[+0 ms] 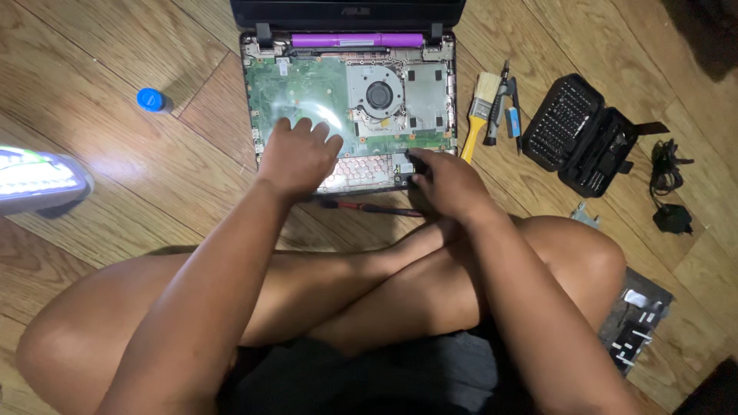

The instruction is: The person disassembles and repairs a laptop by removing internal components like the motherboard and fan, using a screwdriver.

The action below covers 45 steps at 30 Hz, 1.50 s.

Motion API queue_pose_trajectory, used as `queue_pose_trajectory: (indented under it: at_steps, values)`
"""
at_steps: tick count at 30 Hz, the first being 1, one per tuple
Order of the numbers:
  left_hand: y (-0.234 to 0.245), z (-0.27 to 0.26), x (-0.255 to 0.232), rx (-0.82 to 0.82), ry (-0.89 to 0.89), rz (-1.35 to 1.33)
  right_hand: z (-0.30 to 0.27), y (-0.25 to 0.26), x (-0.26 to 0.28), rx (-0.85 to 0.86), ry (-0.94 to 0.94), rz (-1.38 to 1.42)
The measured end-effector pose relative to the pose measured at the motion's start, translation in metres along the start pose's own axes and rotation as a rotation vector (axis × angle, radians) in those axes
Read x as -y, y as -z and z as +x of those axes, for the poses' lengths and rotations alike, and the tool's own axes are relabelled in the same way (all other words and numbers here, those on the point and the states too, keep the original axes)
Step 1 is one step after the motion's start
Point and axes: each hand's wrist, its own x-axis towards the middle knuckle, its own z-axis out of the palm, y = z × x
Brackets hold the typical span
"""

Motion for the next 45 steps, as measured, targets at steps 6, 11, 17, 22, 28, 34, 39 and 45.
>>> queue_pose_trajectory:
  at_steps: [6,11,17,22,28,34,39,45]
  values:
    - [-0.006,-0.002,0.0,-0.041,0.008,-0.032,0.012,-0.006,0.013,-0.081,-0.031,-0.102]
    - [-0.007,-0.002,0.0,-0.021,0.015,-0.046,0.016,-0.009,0.014,-0.028,-0.029,-0.145]
    - [-0.002,0.0,0.0,0.015,0.025,-0.062,0.014,-0.006,0.009,-0.005,0.024,-0.115]
    - [0.0,0.0,0.0,0.029,0.065,-0.107,0.012,0.018,-0.015,-0.033,-0.247,0.039]
    - [-0.002,0.001,0.0,-0.009,0.073,-0.066,0.027,0.03,-0.094,-0.276,-0.308,0.108]
    - [0.001,-0.001,-0.003,-0.038,0.076,-0.063,0.043,0.011,-0.081,-0.114,-0.248,0.19]
    - [0.0,-0.001,-0.002,-0.055,0.075,-0.057,0.044,0.014,-0.062,-0.107,-0.204,0.039]
    - [0.0,-0.002,-0.002,-0.078,0.071,-0.065,0.049,0.009,-0.062,-0.127,-0.211,0.071]
